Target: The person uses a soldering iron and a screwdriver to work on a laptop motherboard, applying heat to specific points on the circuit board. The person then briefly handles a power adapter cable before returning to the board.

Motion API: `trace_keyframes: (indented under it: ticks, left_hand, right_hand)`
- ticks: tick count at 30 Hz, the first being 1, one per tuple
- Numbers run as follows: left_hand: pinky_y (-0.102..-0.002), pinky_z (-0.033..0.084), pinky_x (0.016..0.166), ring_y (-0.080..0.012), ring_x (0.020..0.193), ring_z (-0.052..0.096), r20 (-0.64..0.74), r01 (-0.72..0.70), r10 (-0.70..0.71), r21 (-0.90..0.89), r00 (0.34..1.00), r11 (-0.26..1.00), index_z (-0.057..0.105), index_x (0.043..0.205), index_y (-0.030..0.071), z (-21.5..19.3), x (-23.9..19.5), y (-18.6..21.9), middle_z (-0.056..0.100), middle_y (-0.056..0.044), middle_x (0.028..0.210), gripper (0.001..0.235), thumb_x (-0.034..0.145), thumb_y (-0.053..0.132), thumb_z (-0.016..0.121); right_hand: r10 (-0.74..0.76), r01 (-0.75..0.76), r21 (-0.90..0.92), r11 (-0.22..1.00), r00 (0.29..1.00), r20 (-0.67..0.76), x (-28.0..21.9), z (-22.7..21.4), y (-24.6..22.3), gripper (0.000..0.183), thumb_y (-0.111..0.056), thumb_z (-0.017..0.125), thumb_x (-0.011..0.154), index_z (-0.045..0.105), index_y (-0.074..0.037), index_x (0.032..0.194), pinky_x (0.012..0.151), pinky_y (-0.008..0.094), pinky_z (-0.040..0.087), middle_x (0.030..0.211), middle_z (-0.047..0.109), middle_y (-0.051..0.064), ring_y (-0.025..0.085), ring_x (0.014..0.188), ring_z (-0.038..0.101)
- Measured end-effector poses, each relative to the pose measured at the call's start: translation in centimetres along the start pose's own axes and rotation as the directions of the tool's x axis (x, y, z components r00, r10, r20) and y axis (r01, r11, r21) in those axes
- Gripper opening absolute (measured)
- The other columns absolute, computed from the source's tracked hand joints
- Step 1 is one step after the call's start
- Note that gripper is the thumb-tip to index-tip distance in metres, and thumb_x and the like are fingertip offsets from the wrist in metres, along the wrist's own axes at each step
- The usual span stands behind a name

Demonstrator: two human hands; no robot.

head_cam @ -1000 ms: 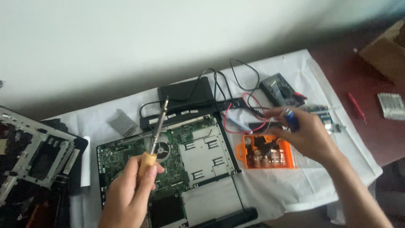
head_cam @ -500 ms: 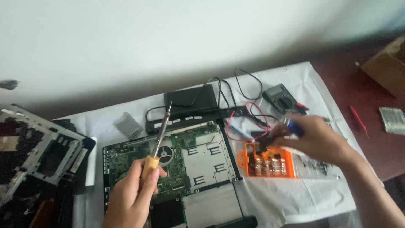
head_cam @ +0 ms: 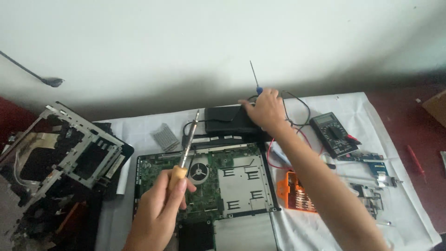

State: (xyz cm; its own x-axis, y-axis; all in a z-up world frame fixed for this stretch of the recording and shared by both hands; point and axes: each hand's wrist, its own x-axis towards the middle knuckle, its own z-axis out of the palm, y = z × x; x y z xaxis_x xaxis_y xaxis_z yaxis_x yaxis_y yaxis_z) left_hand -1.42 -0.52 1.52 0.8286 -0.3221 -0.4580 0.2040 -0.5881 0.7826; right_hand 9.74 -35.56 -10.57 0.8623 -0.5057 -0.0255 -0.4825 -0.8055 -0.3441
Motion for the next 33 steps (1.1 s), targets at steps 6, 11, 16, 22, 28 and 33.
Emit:
trace_keyframes:
  ticks: [6,11,16,22,28,33]
  left_hand:
    - [-0.031,0.046,0.068,-0.0158,0.065,0.061,-0.026,0.001,-0.003,-0.066,1.000,0.998,0.075,0.104,0.015,-1.1,0.3,-0.6,0.068,-0.002,0.077,0.040,0.104,0.038,0.043]
    - [-0.031,0.046,0.065,-0.0148,0.062,0.060,-0.018,-0.087,0.086,-0.103,0.996,0.991,0.075,0.100,0.015,-1.9,0.4,-1.7,0.062,-0.002,0.069,0.039,0.104,0.039,0.044]
    - [-0.028,0.052,0.064,-0.0122,0.064,0.062,-0.072,-0.223,0.213,-0.167,0.974,0.961,0.071,0.103,0.012,-3.0,0.4,-3.3,0.075,0.002,0.086,0.034,0.103,0.034,0.045]
    - [-0.029,0.055,0.062,-0.0136,0.063,0.064,-0.169,-0.288,0.252,-0.240,0.953,0.927,0.069,0.101,0.008,-5.0,-0.8,-4.3,0.079,-0.003,0.093,0.037,0.102,0.035,0.043]
    - [-0.028,0.047,0.052,-0.0171,0.056,0.059,-0.386,-0.534,0.377,-0.499,0.842,0.682,0.059,0.101,0.004,-6.2,-0.2,-6.5,0.074,-0.016,0.087,0.045,0.102,0.047,0.045]
    - [-0.018,0.031,0.039,-0.0080,0.048,0.043,-0.703,-0.774,0.323,-0.579,0.634,0.258,0.051,0.096,0.020,-6.7,0.0,-4.7,0.056,-0.002,0.073,0.038,0.104,0.057,0.045]
  right_hand:
    - [0.215,-0.216,-0.015,0.976,0.976,-0.036,0.0,1.4,-2.1,0.092,-0.078,0.067,0.086,0.048,0.001,0.129,0.103,0.058,0.041,0.133,0.058,0.024,0.048,0.130,0.047]
    - [0.228,-0.228,0.014,0.974,0.968,-0.103,2.9,4.0,-1.0,0.073,-0.039,0.066,0.078,0.044,0.009,0.128,0.105,0.051,0.042,0.121,0.053,0.023,0.049,0.115,0.053]
    - [0.366,-0.304,0.413,0.858,0.927,-0.079,1.1,1.1,-1.8,0.054,-0.016,0.068,0.075,0.040,-0.002,0.119,0.100,0.050,0.047,0.127,0.045,0.024,0.044,0.116,0.050]
    - [0.221,-0.045,0.526,0.849,0.935,-0.277,-1.9,-1.8,-3.8,0.034,-0.010,0.070,0.084,0.049,-0.005,0.111,0.086,0.041,0.048,0.111,0.050,0.013,0.028,0.095,0.052]
    - [-0.083,0.210,0.619,0.757,0.970,-0.228,-8.2,-6.5,-9.3,0.033,-0.010,0.072,0.082,0.045,-0.011,0.102,0.080,0.036,0.051,0.105,0.062,0.005,0.018,0.092,0.058]
    - [-0.253,0.260,0.642,0.721,0.962,-0.104,-13.2,-4.5,-12.6,0.026,-0.011,0.067,0.082,0.047,-0.013,0.098,0.087,0.035,0.054,0.117,0.075,0.006,0.016,0.103,0.068]
